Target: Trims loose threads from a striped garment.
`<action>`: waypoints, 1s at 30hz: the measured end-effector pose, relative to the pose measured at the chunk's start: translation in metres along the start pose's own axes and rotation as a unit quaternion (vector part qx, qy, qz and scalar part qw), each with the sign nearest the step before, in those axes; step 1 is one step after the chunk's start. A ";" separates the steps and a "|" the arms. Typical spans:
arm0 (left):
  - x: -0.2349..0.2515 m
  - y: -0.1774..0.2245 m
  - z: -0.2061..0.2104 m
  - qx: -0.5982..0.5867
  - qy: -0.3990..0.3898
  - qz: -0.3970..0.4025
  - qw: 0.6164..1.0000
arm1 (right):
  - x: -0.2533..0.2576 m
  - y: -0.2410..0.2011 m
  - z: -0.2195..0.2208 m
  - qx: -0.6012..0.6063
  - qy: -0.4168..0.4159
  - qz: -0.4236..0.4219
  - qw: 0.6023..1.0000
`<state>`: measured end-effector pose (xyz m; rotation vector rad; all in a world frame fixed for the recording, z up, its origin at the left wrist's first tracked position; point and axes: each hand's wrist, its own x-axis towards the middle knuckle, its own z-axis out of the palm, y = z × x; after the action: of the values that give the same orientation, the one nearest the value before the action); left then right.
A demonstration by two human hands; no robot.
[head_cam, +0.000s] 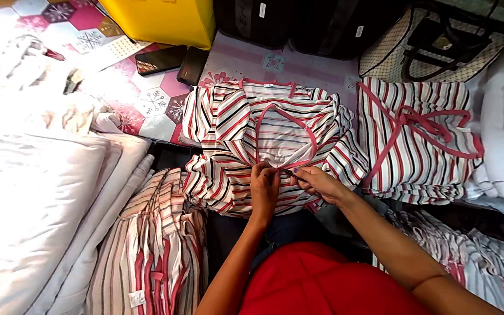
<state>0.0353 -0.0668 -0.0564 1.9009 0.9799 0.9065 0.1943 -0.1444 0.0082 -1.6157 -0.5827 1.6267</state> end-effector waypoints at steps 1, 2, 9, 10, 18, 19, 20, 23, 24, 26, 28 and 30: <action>0.000 -0.001 0.001 0.000 0.007 0.002 1.000 | 0.000 0.000 0.001 -0.004 0.003 0.000 1.000; 0.000 -0.002 0.000 -0.005 0.007 -0.007 1.000 | 0.000 0.000 0.002 -0.008 0.005 -0.001 1.000; -0.001 0.000 -0.010 -0.099 -0.026 -0.095 0.990 | 0.003 0.001 0.009 -0.033 -0.004 0.019 0.999; -0.001 0.000 -0.010 -0.106 -0.024 -0.099 0.989 | 0.004 0.001 0.010 -0.037 -0.002 0.022 0.999; -0.001 -0.001 -0.009 -0.116 -0.017 -0.100 0.988 | 0.010 0.002 0.020 -0.045 0.042 0.004 0.998; -0.001 -0.001 -0.008 -0.115 -0.015 -0.098 0.988 | 0.011 0.004 0.020 -0.045 0.047 0.000 0.998; -0.001 -0.002 -0.008 -0.114 -0.013 -0.094 0.989 | 0.012 0.005 0.021 -0.043 0.050 -0.003 0.998; -0.001 0.001 -0.013 -0.082 -0.036 -0.086 0.992 | 0.010 0.006 0.021 -0.038 0.054 -0.012 0.998; -0.001 0.006 -0.018 -0.053 -0.056 -0.081 0.994 | 0.008 0.005 0.021 -0.053 0.058 -0.027 0.997; 0.000 0.016 -0.026 0.008 -0.074 -0.057 0.996 | 0.002 0.002 0.021 -0.133 0.084 -0.096 0.983; 0.002 0.020 -0.023 0.047 -0.060 -0.029 0.997 | 0.001 0.001 0.022 -0.250 0.132 -0.182 0.942; 0.002 0.012 -0.010 0.058 -0.035 0.005 0.998 | 0.011 0.001 0.027 -0.369 0.188 -0.212 0.885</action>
<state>0.0313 -0.0665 -0.0410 2.0219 1.0006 0.7971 0.1683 -0.1317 0.0028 -2.0666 -1.3396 0.7511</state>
